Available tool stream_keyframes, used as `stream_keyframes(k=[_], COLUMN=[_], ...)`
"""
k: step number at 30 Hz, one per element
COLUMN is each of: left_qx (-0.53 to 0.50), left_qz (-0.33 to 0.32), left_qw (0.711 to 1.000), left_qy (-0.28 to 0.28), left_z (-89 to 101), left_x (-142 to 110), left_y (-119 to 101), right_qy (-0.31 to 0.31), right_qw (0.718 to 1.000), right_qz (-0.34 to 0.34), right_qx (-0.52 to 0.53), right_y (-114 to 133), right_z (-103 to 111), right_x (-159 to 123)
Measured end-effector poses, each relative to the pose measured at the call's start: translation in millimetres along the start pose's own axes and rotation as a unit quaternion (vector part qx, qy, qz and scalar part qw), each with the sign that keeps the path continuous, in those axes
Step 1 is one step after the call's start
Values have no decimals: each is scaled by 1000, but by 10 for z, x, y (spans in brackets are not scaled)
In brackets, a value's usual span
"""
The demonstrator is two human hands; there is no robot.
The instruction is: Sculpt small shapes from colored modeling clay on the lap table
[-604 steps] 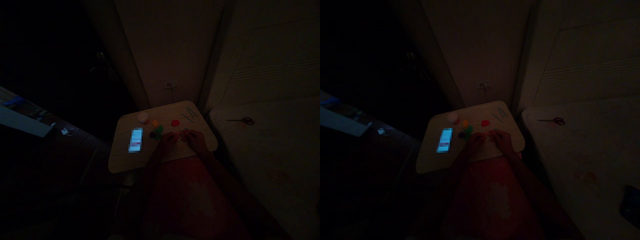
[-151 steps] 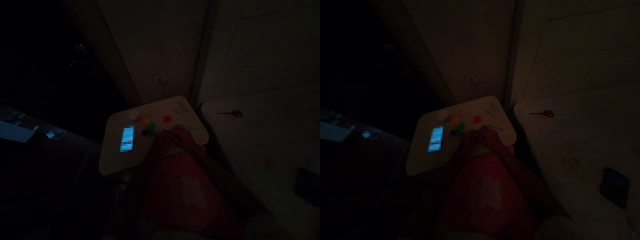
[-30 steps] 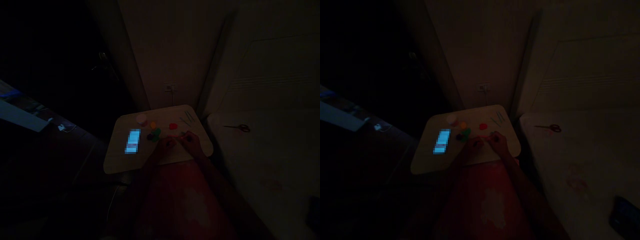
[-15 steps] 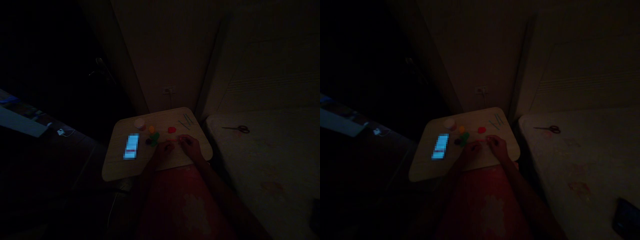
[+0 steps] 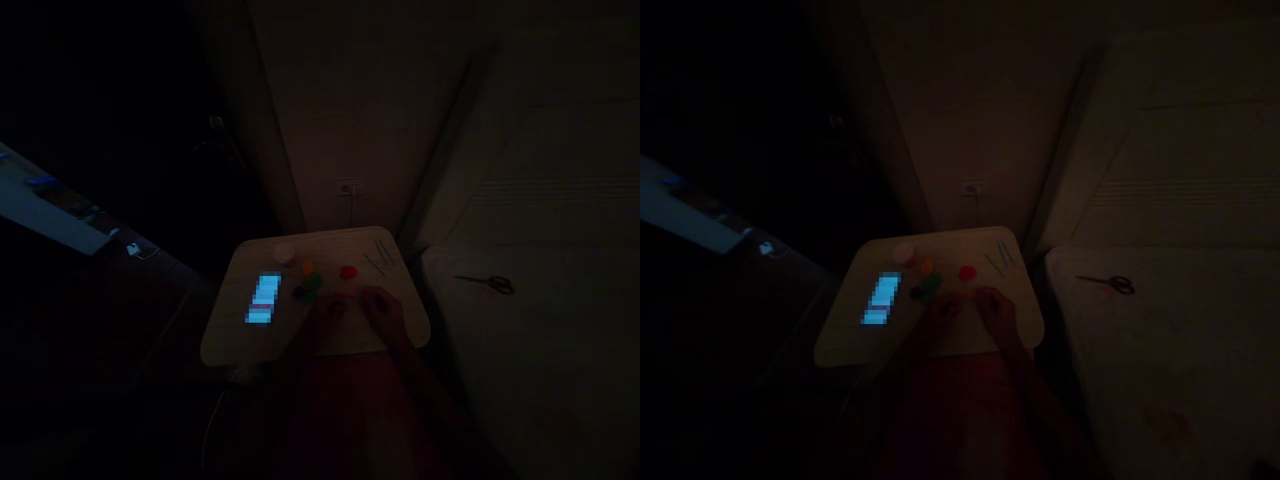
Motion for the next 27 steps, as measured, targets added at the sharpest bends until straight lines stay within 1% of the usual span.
stream_keyframes(k=[2,5,6,9,12,14,17,20,22,25,27], left_qx=[-8,-20,-19,-11,-2,0,3,7,11,15,11], left_qz=[9,0,-2,0,-1,0,-17,-38,-43,-34,-40], left_qw=[1000,999,1000,999,999,999,1000,999,999,999,999], left_qy=[-14,-29,-25,-34,-37,-38,-26,0,-2,4,-9], left_z=[13,32,28,48,59,71,82,63,67,48,58], left_x=[8,27,31,30,25,20,25,43,54,62,66], left_y=[16,-3,-9,5,35,66,69,29,-2,-25,-48], right_qy=[-3,-13,-13,2,9,4,-4,4,7,2,-23], right_qw=[1000,1000,1000,999,1000,1000,1000,1000,1000,1000,999], right_qz=[1,-8,-16,-31,-24,-18,-11,11,18,23,19], right_qx=[-7,10,19,26,19,24,23,2,-5,-20,-29], right_y=[-7,-24,-31,-32,-9,-4,16,85,119,146,146], right_z=[-1,24,28,5,-13,-6,7,-1,2,15,48], right_x=[-9,-10,-7,7,15,16,10,0,3,21,40])
Point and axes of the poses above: each hand's wrist, its own x-axis towards the middle knuckle, its own z-axis out of the back of the hand, y = z × x, the point moved 8 cm from there along x, towards the middle knuckle, and after that the axes turned 11 degrees about -z, right-handed, at the moved point
